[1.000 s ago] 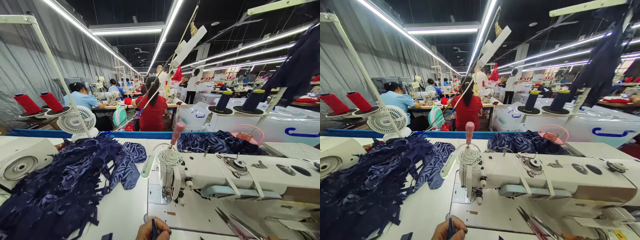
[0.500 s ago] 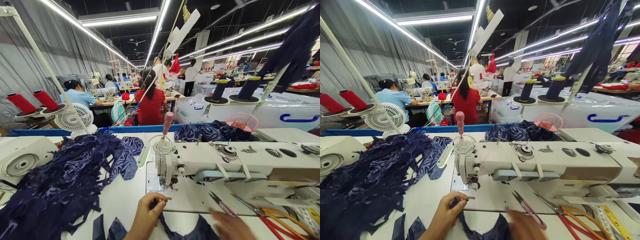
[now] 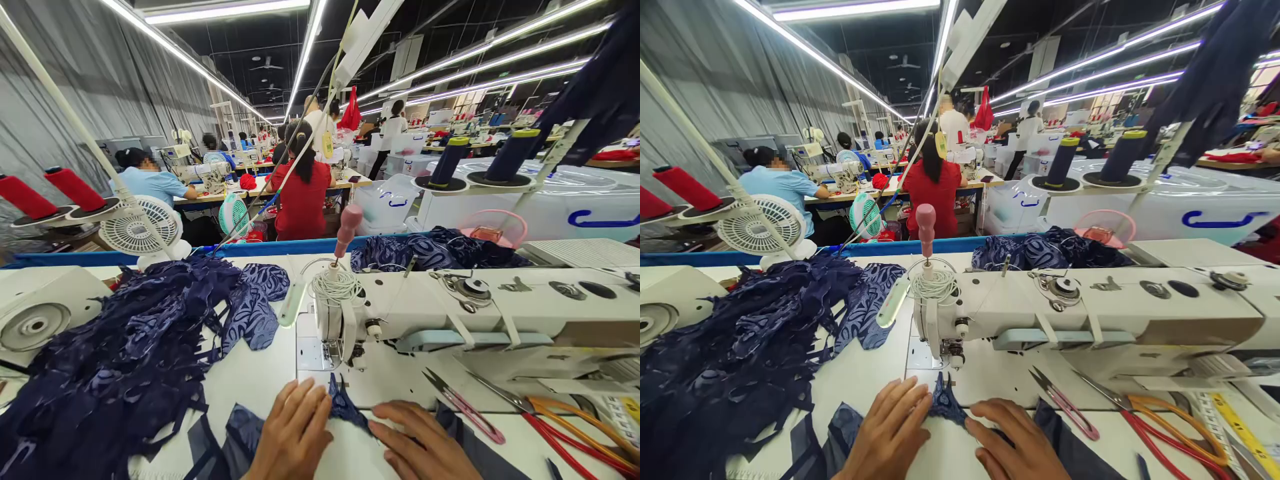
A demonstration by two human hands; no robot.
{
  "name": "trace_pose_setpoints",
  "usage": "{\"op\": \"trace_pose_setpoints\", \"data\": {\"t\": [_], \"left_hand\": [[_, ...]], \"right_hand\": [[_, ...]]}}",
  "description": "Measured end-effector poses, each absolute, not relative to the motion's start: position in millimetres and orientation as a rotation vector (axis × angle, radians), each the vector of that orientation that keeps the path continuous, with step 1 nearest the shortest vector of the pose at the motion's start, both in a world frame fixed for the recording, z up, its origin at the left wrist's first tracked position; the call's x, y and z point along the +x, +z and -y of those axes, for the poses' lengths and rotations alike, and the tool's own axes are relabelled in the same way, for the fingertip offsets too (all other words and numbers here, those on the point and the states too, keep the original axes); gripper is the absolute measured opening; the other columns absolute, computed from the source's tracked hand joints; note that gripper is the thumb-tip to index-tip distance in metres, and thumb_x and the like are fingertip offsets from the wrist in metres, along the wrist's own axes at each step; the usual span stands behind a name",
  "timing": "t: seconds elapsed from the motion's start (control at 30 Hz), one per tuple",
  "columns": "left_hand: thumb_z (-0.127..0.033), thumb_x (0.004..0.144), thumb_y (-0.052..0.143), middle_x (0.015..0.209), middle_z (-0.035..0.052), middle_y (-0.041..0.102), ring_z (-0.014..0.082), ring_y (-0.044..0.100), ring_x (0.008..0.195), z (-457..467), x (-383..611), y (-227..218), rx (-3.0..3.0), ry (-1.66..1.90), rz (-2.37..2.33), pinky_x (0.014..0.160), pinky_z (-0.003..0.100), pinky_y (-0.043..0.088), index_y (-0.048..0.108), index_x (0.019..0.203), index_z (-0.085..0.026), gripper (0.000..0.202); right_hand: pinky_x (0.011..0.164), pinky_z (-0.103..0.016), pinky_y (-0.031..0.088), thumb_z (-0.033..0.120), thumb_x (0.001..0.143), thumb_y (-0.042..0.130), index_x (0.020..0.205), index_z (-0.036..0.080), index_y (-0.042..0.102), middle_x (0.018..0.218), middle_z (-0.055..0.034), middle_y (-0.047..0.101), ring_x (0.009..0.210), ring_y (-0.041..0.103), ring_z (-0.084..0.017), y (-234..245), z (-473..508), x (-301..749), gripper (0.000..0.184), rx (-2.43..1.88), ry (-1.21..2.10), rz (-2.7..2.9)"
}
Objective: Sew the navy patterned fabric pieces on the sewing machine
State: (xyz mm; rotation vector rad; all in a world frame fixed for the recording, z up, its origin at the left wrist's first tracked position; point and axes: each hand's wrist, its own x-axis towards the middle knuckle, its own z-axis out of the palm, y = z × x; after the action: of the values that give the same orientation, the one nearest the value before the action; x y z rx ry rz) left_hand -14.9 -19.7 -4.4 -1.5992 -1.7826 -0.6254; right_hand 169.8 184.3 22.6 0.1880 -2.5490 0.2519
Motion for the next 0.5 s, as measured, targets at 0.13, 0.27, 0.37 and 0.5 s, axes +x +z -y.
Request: {"op": "trace_pose_setpoints", "data": {"t": [0.13, 0.27, 0.37, 0.5], "left_hand": [[-0.053, 0.102, 0.035, 0.105, 0.0048, 0.076, 0.0208, 0.063, 0.112, -1, -3, -13, -1.667, -0.630, 1.648, 0.126, 0.049, 0.012, 0.070, 0.106, -0.012, 0.054], [-0.048, 0.103, 0.031, 0.098, 0.0030, 0.076, 0.0213, 0.065, 0.104, 4, -3, -23, -1.605, -0.713, 1.637, 0.125, 0.056, 0.009, 0.072, 0.101, -0.015, 0.053], [-0.046, 0.095, 0.052, 0.106, 0.0036, 0.074, 0.0242, 0.061, 0.115, 9, -6, -20, -1.673, -0.650, 1.704, 0.124, 0.058, 0.006, 0.071, 0.102, -0.017, 0.035], [-0.051, 0.096, 0.051, 0.116, 0.0032, 0.072, 0.0240, 0.059, 0.120, 12, -11, -12, -1.765, -0.497, 1.721, 0.123, 0.061, 0.000, 0.071, 0.104, -0.020, 0.038]], "right_hand": [[0.099, -0.027, 0.053, 0.018, 0.098, 0.050, 0.126, 0.017, 0.063, 0.121, -0.0078, 0.071, 0.113, 0.065, -0.017, 20, -170, 139, 0.030, 0.273, 0.205, 2.595], [0.094, -0.029, 0.053, 0.014, 0.096, 0.052, 0.125, 0.017, 0.062, 0.122, -0.0065, 0.071, 0.112, 0.065, -0.018, 20, -170, 130, 0.031, 0.354, 0.064, 2.714], [0.097, -0.030, 0.049, 0.021, 0.098, 0.054, 0.127, 0.017, 0.061, 0.129, -0.0052, 0.068, 0.117, 0.063, -0.018, 22, -170, 131, 0.030, 0.361, -0.027, 2.728], [0.097, -0.030, 0.044, 0.028, 0.102, 0.050, 0.125, 0.022, 0.063, 0.126, 0.0006, 0.070, 0.114, 0.064, -0.015, 23, -169, 132, 0.027, 0.306, -0.004, 2.672]]}}
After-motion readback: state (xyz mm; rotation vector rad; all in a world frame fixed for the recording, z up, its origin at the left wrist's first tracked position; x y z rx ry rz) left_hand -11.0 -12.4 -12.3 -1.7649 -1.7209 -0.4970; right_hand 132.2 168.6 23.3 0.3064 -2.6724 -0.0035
